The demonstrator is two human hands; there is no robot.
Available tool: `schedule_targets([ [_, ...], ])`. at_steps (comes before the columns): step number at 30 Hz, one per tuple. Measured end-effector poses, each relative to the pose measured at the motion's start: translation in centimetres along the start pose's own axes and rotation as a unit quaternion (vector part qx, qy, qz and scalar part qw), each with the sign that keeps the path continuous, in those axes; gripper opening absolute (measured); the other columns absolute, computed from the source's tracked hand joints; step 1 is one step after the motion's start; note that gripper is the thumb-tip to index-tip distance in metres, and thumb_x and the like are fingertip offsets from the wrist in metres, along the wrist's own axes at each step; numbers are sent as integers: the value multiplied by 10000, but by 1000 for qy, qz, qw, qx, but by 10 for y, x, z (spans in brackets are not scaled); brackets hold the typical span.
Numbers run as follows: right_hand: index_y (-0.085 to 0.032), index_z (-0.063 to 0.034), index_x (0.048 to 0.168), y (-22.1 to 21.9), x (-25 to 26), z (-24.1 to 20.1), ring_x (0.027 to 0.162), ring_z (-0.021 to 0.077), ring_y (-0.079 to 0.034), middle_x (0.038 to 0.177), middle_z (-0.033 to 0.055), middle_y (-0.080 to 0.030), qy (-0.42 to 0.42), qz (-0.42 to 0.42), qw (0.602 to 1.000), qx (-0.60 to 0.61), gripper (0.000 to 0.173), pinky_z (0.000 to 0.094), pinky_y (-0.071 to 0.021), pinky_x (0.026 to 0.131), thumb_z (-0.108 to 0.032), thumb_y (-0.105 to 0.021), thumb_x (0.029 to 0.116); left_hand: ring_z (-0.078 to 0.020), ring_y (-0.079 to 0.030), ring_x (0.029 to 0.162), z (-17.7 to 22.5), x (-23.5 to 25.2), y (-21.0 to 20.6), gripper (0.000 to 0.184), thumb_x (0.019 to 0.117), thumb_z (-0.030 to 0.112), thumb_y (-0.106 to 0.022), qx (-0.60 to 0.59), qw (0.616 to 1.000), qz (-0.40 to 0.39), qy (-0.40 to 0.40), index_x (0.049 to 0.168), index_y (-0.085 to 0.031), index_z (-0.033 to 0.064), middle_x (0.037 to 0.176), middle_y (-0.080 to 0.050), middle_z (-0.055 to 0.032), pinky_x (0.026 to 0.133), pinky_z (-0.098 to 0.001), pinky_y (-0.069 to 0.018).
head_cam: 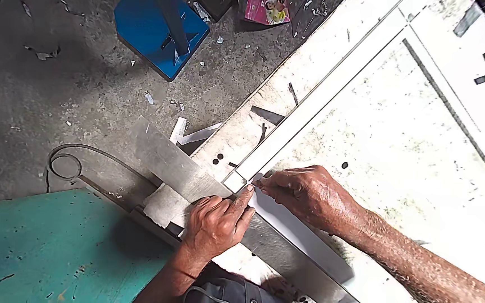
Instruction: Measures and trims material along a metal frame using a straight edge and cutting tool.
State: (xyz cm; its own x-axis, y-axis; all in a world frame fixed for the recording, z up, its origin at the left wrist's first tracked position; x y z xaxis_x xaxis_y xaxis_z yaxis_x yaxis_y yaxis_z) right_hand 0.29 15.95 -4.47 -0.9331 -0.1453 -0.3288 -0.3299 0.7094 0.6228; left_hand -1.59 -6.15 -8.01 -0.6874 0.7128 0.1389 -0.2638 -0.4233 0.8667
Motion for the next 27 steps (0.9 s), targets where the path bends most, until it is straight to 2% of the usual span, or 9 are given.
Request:
schedule_targets([
  [15,-766,-191,965,1,4,-2,721,15,-654,807,-69,-716,15,-11,1000,-23,250,215,-518,643,-308,-553,1021,-159,-471,497,0,1,0,397,957,416,-626,-4,1000,1,2,1287,-742,227,543,-528,22,521,-309,-383],
  [22,-788,-194,1007,4,7,8,742,-43,-639,853,-88,-729,12,-26,998,52,225,156,-517,673,-322,-603,1011,-161,-469,492,0,1,0,401,957,423,-627,-4,1000,3,3,1291,-740,231,537,-524,22,518,-310,-382],
  [27,-778,-200,988,5,7,13,749,-58,-637,855,-102,-726,2,-42,996,80,219,159,-516,675,-353,-623,1010,-165,-479,505,0,0,-1,396,963,418,-625,-2,1000,5,-2,1291,-739,228,549,-538,21,523,-313,-383],
])
Point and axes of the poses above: each hand's wrist, its own x-axis towards the middle knuckle, its own y-axis out of the back of the hand, z = x × y, the point moved 3 cm from there along x, towards the middle knuckle
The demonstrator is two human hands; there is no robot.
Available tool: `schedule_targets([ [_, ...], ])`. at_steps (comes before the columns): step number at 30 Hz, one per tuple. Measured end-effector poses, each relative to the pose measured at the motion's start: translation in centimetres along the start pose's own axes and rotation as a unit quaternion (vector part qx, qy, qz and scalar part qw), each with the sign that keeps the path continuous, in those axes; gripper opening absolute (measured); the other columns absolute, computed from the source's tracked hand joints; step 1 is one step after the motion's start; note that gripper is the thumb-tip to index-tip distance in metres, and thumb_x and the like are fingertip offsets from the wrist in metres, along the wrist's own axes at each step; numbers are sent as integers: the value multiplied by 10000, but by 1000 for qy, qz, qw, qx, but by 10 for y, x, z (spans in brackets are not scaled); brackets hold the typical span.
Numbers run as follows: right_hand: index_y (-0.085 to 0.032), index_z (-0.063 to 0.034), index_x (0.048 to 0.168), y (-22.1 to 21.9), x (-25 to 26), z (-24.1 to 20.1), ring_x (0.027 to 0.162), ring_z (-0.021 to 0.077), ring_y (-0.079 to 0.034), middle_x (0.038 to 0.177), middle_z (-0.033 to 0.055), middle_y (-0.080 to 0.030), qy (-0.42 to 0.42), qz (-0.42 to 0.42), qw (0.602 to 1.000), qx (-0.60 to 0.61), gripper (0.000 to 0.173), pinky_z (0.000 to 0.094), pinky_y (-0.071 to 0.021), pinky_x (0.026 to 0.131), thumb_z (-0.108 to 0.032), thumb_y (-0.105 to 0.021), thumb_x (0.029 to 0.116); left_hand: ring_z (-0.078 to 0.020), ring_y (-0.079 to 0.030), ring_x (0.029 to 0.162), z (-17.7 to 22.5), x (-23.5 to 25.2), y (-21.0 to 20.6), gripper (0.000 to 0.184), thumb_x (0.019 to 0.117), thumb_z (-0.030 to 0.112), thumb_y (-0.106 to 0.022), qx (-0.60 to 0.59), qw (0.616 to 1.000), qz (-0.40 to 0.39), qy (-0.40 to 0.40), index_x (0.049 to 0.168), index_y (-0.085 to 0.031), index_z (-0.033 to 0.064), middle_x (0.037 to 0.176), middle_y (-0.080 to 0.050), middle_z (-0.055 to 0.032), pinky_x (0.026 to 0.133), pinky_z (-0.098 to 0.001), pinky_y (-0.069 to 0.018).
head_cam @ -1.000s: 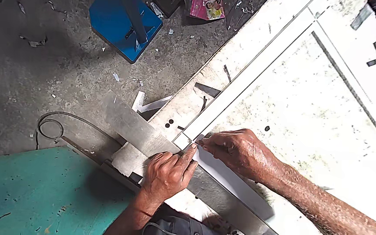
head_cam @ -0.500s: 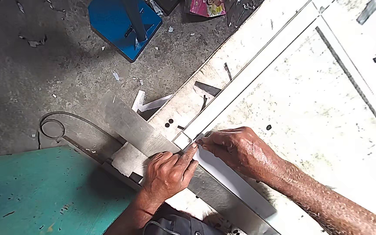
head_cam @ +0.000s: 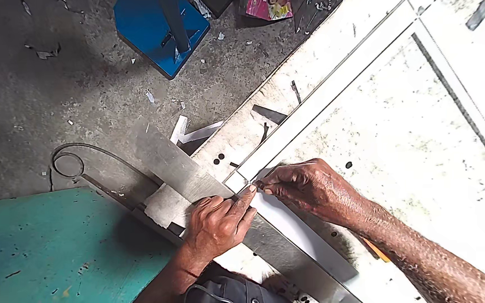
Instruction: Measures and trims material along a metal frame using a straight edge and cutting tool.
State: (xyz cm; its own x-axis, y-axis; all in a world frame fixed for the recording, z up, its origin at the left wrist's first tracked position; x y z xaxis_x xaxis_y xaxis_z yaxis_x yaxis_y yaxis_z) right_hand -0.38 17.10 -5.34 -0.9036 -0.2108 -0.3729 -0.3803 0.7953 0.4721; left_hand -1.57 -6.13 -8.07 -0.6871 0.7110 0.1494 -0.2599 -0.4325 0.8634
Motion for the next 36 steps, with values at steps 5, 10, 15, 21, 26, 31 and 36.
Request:
schedule_targets([
  [5,-781,-202,1014,0,-2,1,780,-56,-648,893,-100,-738,9,4,1000,4,223,159,-522,697,-349,-613,1018,-167,-471,505,-1,-1,-1,382,977,409,-615,0,1000,6,-11,1291,-738,228,553,-531,18,521,-315,-375],
  [10,-779,-228,1049,2,-8,3,840,-61,-666,960,-116,-750,3,-2,1000,-3,229,165,-546,741,-369,-601,1025,-164,-453,500,-2,-3,-1,352,978,393,-639,-10,1000,14,-24,1278,-745,242,541,-493,21,518,-315,-365],
  [15,-758,-237,1041,0,-21,8,813,-11,-669,917,-101,-738,6,14,1000,-18,256,247,-545,718,-408,-567,1039,-166,-424,497,-2,-7,2,297,966,328,-677,-66,995,34,-69,1221,-770,208,539,-457,7,522,-314,-351],
  [21,-709,-165,1181,-11,-33,6,691,107,-599,872,1,-685,-4,108,991,-79,481,325,-500,610,-586,-613,969,-153,-423,504,-3,-15,6,253,941,313,-707,-132,983,68,-106,1131,-790,170,540,-455,10,537,-304,-362],
  [26,-757,-198,1141,-30,-23,-9,654,177,-632,791,37,-658,42,173,968,-176,248,345,-491,546,-331,-613,990,-151,-433,495,-4,-13,4,216,950,272,-696,-124,986,68,-93,1103,-799,159,532,-467,9,528,-302,-369],
  [31,-783,-203,1081,-35,-12,-23,647,202,-631,773,39,-655,65,191,949,-243,218,346,-468,513,-280,-594,1004,-146,-439,490,-4,-11,4,200,951,264,-689,-129,985,73,-83,1080,-804,162,528,-474,9,524,-299,-371],
  [36,-781,-190,1004,-40,-9,-25,654,207,-637,777,35,-668,70,187,945,-257,193,346,-463,507,-229,-593,985,-144,-439,499,-5,-11,5,197,957,260,-684,-134,985,72,-82,1080,-799,158,540,-474,8,528,-294,-368],
])
Point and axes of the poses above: each hand's wrist, its own x-axis towards the middle knuckle, its own y-axis out of the back of the hand, z = x × y, the point moved 3 cm from there along x, towards the middle knuckle
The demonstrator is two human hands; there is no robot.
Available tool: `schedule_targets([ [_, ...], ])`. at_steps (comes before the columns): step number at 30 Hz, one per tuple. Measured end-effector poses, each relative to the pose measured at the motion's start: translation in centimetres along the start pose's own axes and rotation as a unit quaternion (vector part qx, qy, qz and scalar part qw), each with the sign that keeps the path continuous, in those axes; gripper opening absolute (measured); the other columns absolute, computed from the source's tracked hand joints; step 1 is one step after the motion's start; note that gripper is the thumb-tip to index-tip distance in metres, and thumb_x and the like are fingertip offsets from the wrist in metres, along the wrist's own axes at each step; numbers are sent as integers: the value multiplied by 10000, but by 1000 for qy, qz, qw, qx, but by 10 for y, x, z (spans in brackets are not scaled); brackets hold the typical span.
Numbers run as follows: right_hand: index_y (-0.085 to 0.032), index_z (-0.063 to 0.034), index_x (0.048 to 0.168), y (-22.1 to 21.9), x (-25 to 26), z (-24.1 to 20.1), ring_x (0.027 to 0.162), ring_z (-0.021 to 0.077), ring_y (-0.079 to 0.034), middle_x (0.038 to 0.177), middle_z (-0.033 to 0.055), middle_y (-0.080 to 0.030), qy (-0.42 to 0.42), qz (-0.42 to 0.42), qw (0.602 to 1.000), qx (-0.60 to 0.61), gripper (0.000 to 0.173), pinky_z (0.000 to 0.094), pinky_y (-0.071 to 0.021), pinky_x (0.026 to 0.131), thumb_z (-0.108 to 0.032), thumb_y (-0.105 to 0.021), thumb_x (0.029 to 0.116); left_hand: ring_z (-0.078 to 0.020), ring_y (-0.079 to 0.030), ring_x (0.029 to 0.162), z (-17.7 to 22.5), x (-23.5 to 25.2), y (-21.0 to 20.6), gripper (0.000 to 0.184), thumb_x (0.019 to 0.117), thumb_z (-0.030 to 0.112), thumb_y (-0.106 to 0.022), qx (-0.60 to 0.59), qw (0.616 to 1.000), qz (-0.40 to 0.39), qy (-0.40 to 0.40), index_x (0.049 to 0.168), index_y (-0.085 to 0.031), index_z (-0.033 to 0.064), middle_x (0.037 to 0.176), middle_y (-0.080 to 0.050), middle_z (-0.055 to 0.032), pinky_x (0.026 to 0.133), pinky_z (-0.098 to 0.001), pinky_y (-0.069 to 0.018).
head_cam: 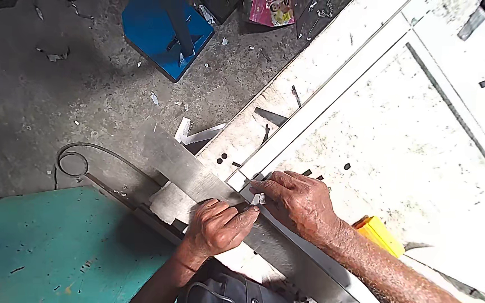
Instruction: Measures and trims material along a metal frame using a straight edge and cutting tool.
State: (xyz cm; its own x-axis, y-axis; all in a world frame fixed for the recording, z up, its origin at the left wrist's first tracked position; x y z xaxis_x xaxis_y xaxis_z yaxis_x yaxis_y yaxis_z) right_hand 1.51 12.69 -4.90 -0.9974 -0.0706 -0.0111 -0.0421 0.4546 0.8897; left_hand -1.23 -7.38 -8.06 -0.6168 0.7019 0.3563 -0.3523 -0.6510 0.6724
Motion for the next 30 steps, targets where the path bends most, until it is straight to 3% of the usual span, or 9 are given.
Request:
schedule_targets([
  [6,-757,-189,977,-5,3,2,641,173,-632,770,24,-654,-46,-18,998,43,198,340,-474,517,-325,-621,929,-148,-449,505,-1,0,1,199,951,250,-690,-7,1000,-6,1,1090,-801,159,546,-492,4,532,-298,-377],
  [16,-713,-146,1002,5,-23,7,623,180,-584,768,39,-587,-34,-31,998,41,209,324,-433,496,-220,-517,1005,-150,-439,499,-1,-1,0,204,955,247,-684,-18,1000,3,-1,1101,-796,161,536,-469,4,526,-298,-365],
  [30,-654,-172,994,44,-126,-2,651,119,-560,793,11,-568,-117,47,988,89,179,270,-428,520,-289,-519,996,-120,-573,541,-8,2,-2,209,970,199,-646,-17,997,59,46,1067,-795,90,632,-663,-41,575,-259,-484],
])
Point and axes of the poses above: each hand's wrist, its own x-axis towards the middle knuckle, its own y-axis out of the back of the hand, z = x × y, the point moved 3 cm from there along x, towards the middle knuckle
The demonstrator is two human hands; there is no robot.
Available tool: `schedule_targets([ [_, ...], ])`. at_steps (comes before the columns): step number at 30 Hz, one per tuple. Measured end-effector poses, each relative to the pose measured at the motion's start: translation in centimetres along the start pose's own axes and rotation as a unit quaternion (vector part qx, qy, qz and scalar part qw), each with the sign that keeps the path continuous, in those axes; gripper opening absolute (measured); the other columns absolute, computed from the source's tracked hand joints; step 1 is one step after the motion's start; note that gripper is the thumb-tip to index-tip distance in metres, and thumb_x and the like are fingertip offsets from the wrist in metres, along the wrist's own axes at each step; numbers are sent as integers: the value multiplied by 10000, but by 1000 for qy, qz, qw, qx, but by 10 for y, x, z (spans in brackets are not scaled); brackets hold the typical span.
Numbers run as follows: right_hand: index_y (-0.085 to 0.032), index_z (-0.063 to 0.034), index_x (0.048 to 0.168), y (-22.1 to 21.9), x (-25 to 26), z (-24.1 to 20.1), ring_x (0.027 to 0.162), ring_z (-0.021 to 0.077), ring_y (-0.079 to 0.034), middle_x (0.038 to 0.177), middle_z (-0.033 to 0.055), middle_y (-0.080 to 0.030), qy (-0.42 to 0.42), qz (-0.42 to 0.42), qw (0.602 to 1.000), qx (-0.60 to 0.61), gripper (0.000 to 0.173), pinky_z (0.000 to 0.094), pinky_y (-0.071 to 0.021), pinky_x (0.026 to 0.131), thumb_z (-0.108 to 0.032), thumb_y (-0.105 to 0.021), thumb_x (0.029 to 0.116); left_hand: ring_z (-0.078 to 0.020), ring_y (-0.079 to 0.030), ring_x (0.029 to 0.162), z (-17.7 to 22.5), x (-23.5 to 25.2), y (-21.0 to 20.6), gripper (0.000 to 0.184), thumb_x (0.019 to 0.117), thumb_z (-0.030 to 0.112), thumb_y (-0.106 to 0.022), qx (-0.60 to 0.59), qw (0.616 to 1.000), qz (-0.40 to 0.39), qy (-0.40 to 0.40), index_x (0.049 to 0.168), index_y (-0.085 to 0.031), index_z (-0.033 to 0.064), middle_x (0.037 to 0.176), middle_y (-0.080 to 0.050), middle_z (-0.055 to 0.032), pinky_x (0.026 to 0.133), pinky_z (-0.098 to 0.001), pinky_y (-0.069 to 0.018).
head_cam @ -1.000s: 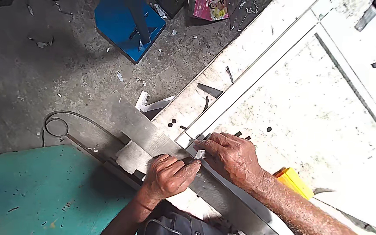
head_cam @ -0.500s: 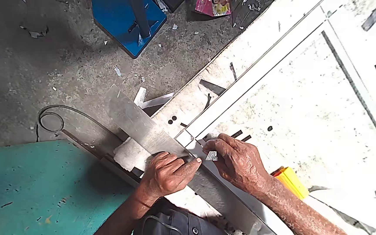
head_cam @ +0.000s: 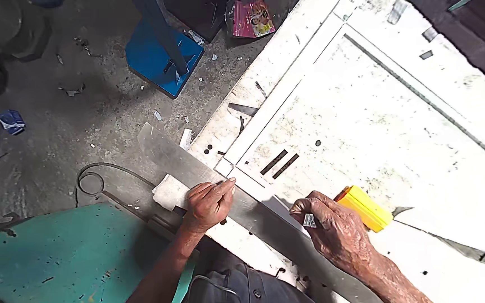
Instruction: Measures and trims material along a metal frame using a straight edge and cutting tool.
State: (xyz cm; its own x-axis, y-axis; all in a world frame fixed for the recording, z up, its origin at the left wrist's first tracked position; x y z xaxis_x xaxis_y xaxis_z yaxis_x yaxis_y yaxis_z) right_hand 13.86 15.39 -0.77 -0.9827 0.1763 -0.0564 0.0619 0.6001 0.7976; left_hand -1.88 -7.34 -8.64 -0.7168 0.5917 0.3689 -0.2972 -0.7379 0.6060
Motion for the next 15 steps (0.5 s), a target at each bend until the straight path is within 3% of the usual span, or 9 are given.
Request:
schedule_targets([
  [5,-626,-174,997,18,-54,2,717,83,-570,815,1,-567,-28,66,996,44,191,240,-455,591,-324,-507,1008,-119,-567,553,10,-4,-1,219,940,244,-684,33,999,-10,-39,1069,-810,120,618,-637,-19,574,-273,-484],
  [9,-595,-167,1011,33,-93,0,768,8,-550,857,-31,-552,-44,118,985,115,198,165,-460,656,-342,-507,1034,-112,-575,570,38,-17,-4,216,927,242,-697,27,998,-37,-47,1065,-814,124,634,-650,-8,593,-283,-498],
  [13,-618,-149,1046,42,-125,-3,881,14,-617,998,-36,-653,-55,166,961,214,201,176,-520,743,-312,-501,1049,-97,-651,639,68,-41,-8,202,930,220,-689,7,999,-45,-29,1041,-815,108,726,-727,-22,648,-274,-552],
  [15,-622,-116,1053,45,-137,-6,847,23,-616,1035,-10,-668,-56,198,951,231,199,182,-517,703,-271,-497,1060,-78,-659,663,82,-52,-10,208,929,218,-693,-8,998,-54,-17,1052,-811,99,760,-740,-19,672,-254,-561],
])
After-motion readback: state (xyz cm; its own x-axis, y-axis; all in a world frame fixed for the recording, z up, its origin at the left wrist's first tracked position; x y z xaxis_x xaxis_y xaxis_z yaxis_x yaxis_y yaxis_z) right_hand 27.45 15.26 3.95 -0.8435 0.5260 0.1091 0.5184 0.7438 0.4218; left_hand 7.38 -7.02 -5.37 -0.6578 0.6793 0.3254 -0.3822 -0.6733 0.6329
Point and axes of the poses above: each hand's wrist, its own x-axis towards the middle knuckle, its own y-axis out of the back of the hand, z = x × y, the point moved 3 cm from there along x, towards the middle knuckle
